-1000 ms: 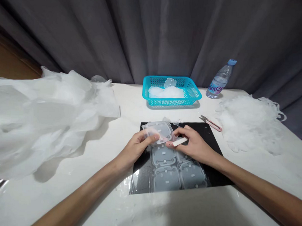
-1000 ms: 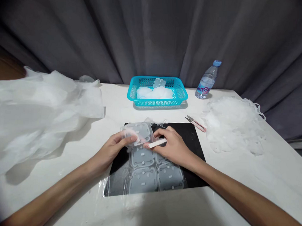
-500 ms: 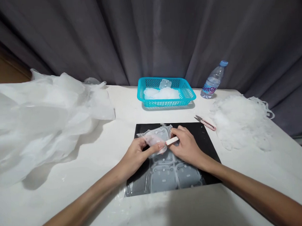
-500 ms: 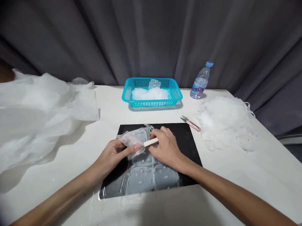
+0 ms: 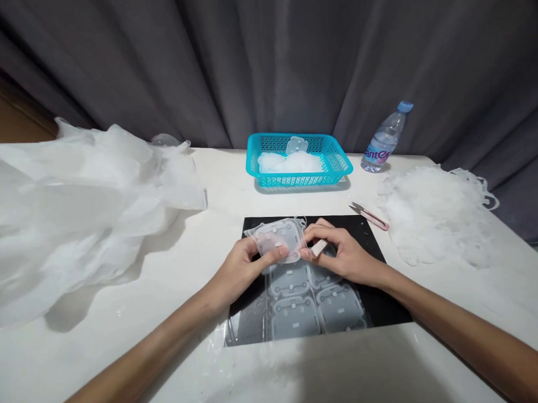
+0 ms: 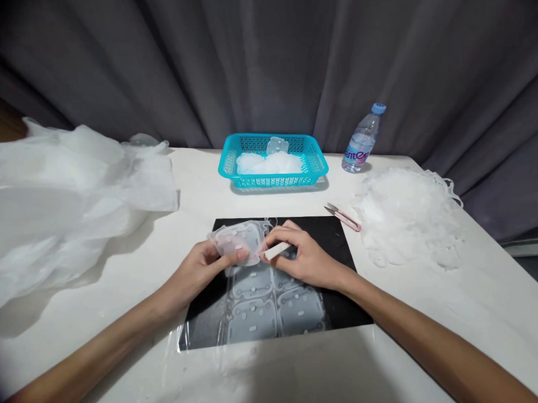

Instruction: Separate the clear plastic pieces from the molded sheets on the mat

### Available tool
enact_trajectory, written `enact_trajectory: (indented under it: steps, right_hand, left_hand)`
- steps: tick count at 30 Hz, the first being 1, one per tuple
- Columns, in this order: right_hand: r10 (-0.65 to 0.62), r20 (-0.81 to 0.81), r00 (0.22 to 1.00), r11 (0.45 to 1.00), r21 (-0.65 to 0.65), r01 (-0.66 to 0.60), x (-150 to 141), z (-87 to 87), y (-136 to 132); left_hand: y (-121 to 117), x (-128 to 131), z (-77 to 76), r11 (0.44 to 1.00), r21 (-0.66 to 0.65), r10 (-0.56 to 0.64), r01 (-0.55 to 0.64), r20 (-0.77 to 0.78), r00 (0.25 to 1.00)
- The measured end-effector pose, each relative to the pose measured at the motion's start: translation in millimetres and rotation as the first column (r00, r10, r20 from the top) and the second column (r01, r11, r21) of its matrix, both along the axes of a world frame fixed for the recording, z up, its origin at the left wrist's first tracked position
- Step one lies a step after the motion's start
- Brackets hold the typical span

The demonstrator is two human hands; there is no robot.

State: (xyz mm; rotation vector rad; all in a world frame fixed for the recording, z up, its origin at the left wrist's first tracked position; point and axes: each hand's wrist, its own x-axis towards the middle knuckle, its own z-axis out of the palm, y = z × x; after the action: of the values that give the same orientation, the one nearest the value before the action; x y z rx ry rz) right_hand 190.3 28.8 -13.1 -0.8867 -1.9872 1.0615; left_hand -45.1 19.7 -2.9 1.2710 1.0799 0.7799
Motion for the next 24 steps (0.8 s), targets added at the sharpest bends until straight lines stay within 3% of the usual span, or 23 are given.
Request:
enact_trajectory:
  steps: [4, 7, 9, 15, 19, 22, 24]
  right_hand:
    - [-0.024, 0.038, 0.999, 0.994, 0.104, 0.020, -5, -3.8, 0]
    - [-0.188, 0.146, 0.971, 0.961, 0.232, 0.151, -7, -12.4, 4]
    - [-0.248, 0.179, 0.952, 0.948, 0.247, 0.201, -6, -16.0, 6]
    - [-0.038, 0.056, 0.998, 0.996, 0.079, 0.033, 9, -4.3, 9]
    - [-0.023, -0.021, 1.000, 0.999, 0.039, 0.023, 9, 0.2, 10]
    - [-0.120, -0.014, 0.993, 0.977, 0.174, 0.121, 5, -4.4, 9]
    - [-0.197, -0.024, 0.980, 0.903, 0.384, 0.191, 3, -8.0, 6]
  left_hand:
    - [-3, 5, -1.1, 1.000, -0.017, 0.000, 0.001, 0.036, 0.999]
    - [-6, 8, -1.9, 0.995, -0.068, -0.065, 0.070, 0.081, 0.995]
    - [-6, 8, -2.2, 0.986, -0.091, -0.133, 0.141, 0.092, 0.987]
    - [1, -2, -3.2, 0.977, -0.129, -0.143, 0.167, 0.177, 0.974]
    - [4, -5, -5.0, 0.972, -0.119, -0.175, 0.201, 0.196, 0.965]
    - [4, -4, -3.6, 0.973, -0.127, -0.164, 0.192, 0.201, 0.966]
    - [2, -2, -2.9, 0.975, -0.136, -0.143, 0.173, 0.209, 0.967]
